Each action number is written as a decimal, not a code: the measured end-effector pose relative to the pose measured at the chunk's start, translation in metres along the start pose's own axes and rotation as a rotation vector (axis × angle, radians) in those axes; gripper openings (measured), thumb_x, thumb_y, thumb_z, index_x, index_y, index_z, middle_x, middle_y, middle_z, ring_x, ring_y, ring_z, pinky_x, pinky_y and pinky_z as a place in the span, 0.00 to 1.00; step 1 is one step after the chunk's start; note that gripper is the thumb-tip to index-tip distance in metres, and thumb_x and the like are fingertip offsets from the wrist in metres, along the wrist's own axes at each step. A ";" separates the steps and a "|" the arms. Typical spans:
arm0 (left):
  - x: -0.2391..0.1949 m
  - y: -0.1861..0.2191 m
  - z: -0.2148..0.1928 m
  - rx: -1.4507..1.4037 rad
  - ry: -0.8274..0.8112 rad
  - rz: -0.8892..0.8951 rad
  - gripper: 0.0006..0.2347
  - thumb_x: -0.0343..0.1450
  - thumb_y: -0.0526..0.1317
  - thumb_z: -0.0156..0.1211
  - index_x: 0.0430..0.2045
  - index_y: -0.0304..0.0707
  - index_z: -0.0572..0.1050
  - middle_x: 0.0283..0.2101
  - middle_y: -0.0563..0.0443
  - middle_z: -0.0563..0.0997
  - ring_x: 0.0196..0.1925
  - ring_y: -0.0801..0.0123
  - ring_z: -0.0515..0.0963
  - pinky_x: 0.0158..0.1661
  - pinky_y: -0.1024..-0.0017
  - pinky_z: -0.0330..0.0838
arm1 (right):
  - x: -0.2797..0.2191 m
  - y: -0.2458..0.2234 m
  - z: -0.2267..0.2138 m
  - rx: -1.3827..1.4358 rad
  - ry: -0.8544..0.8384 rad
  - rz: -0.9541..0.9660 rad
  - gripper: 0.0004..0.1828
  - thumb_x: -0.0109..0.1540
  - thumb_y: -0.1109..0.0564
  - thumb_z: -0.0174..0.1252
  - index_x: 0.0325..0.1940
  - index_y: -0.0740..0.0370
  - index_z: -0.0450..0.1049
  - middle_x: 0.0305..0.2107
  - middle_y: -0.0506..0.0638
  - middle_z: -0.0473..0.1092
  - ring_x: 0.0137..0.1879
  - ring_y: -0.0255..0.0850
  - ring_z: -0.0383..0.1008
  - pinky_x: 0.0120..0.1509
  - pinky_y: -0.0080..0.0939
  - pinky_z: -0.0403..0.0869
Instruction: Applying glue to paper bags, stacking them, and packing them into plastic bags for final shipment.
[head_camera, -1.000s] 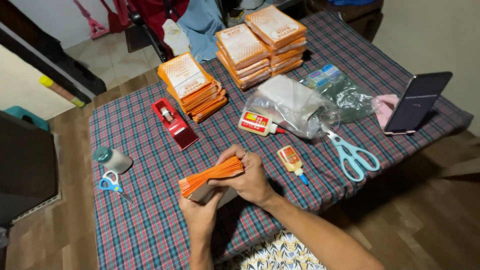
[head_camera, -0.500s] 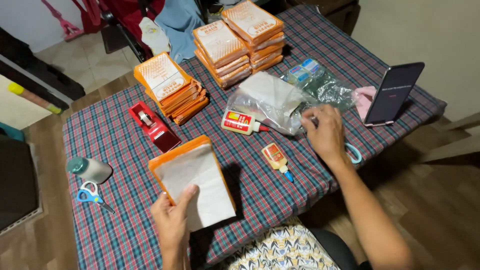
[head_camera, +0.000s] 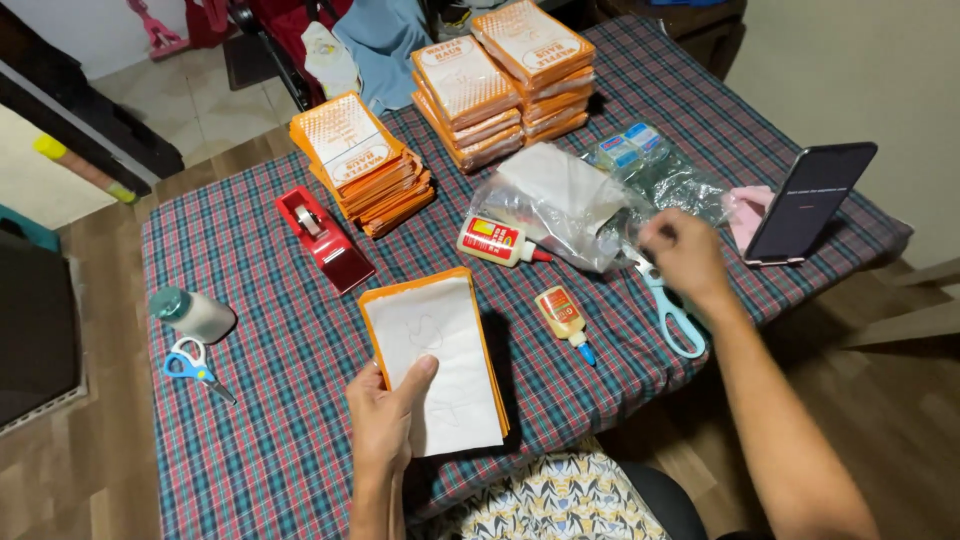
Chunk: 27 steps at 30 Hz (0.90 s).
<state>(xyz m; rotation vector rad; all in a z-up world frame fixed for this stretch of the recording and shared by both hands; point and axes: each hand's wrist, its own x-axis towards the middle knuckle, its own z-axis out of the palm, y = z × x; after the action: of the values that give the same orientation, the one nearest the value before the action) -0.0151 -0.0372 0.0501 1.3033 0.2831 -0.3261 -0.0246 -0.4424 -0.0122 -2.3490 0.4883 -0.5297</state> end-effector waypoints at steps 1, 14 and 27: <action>0.001 0.000 -0.001 0.050 0.016 0.013 0.22 0.59 0.32 0.69 0.48 0.24 0.78 0.49 0.32 0.86 0.47 0.48 0.85 0.46 0.54 0.83 | 0.005 -0.002 -0.005 0.225 0.034 0.020 0.03 0.66 0.63 0.61 0.37 0.58 0.76 0.36 0.49 0.80 0.47 0.40 0.81 0.56 0.42 0.74; 0.011 -0.028 0.004 0.466 -0.079 0.220 0.21 0.57 0.40 0.73 0.43 0.37 0.77 0.42 0.46 0.87 0.42 0.65 0.86 0.39 0.69 0.81 | -0.039 -0.163 -0.032 0.846 -0.221 -0.049 0.22 0.62 0.71 0.53 0.60 0.69 0.63 0.53 0.71 0.71 0.52 0.60 0.80 0.39 0.52 0.84; -0.011 -0.044 -0.003 0.870 -0.392 0.950 0.26 0.74 0.40 0.61 0.64 0.47 0.54 0.23 0.45 0.79 0.19 0.54 0.79 0.24 0.64 0.77 | -0.073 -0.215 0.013 -0.210 -0.500 -0.839 0.49 0.43 0.31 0.76 0.64 0.45 0.69 0.62 0.48 0.70 0.62 0.51 0.74 0.51 0.59 0.77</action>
<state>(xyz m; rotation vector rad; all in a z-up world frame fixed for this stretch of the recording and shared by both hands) -0.0428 -0.0435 0.0146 2.0064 -0.8977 0.1501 -0.0365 -0.2496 0.1071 -2.6991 -0.7347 -0.2231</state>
